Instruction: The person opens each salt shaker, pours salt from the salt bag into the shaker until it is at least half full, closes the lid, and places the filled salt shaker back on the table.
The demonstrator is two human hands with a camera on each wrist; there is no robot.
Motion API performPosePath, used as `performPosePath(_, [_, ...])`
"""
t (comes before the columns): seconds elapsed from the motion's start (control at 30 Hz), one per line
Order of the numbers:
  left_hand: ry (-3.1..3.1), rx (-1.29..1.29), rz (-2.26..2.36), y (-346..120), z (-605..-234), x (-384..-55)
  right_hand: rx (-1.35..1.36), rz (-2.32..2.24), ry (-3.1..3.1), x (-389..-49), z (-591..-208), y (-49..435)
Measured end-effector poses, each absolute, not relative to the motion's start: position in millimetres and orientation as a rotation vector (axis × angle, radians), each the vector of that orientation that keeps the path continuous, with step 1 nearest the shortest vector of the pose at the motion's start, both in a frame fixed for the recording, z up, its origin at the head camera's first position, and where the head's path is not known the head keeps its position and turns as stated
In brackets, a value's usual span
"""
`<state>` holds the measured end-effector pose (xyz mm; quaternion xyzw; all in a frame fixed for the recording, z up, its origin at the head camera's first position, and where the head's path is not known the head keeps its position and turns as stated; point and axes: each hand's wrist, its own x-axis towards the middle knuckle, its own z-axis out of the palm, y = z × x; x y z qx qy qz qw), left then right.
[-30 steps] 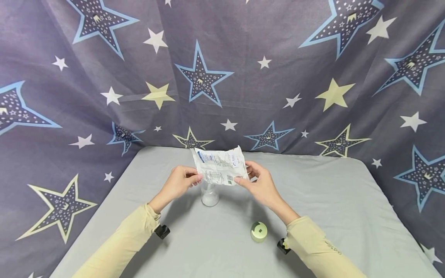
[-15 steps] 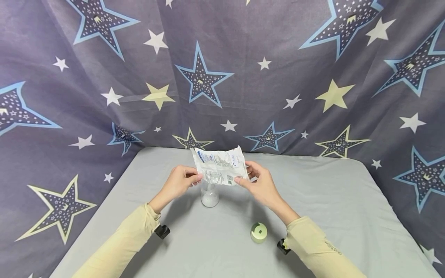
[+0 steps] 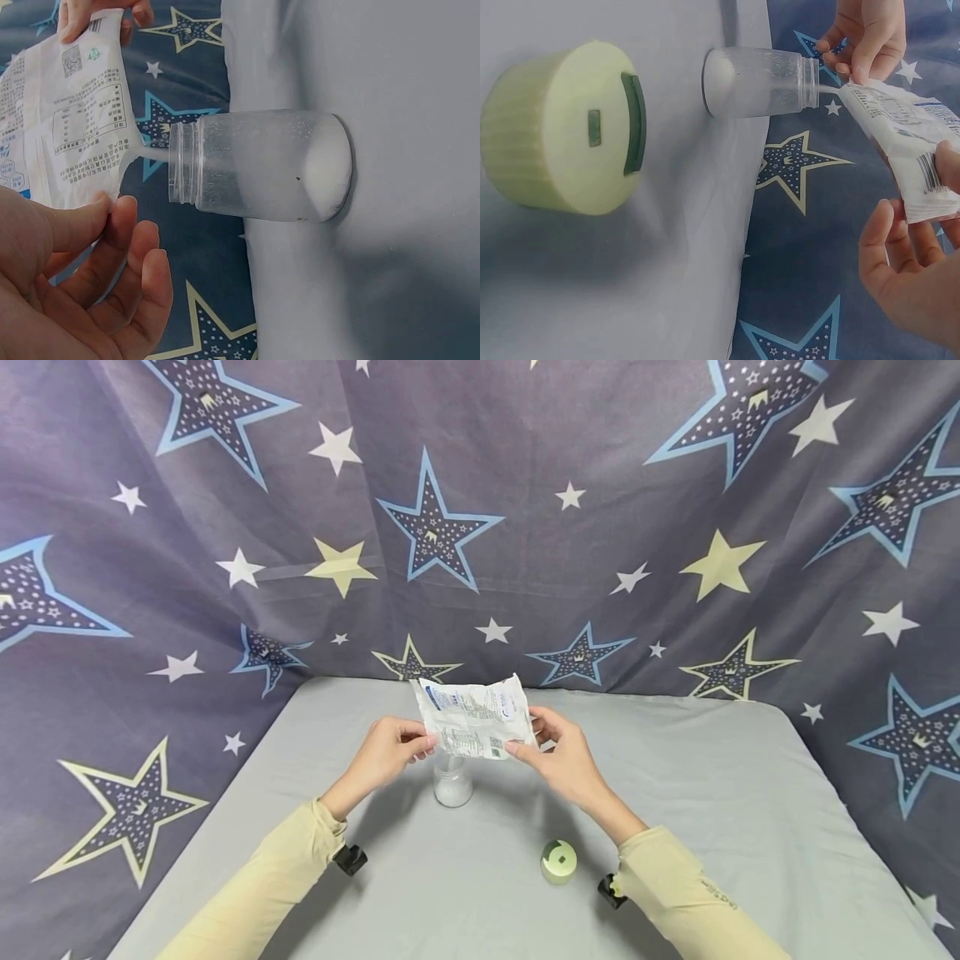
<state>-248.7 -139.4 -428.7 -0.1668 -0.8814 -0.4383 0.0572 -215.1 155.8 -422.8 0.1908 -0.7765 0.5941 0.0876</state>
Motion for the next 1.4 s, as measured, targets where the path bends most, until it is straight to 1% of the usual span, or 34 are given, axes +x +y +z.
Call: performPosePath(1.4, [-2.678,-0.527,-1.321,-140.2,-427.7,-249.7,0.609,1.758,-2.273,-218.5,-424.1,156.2])
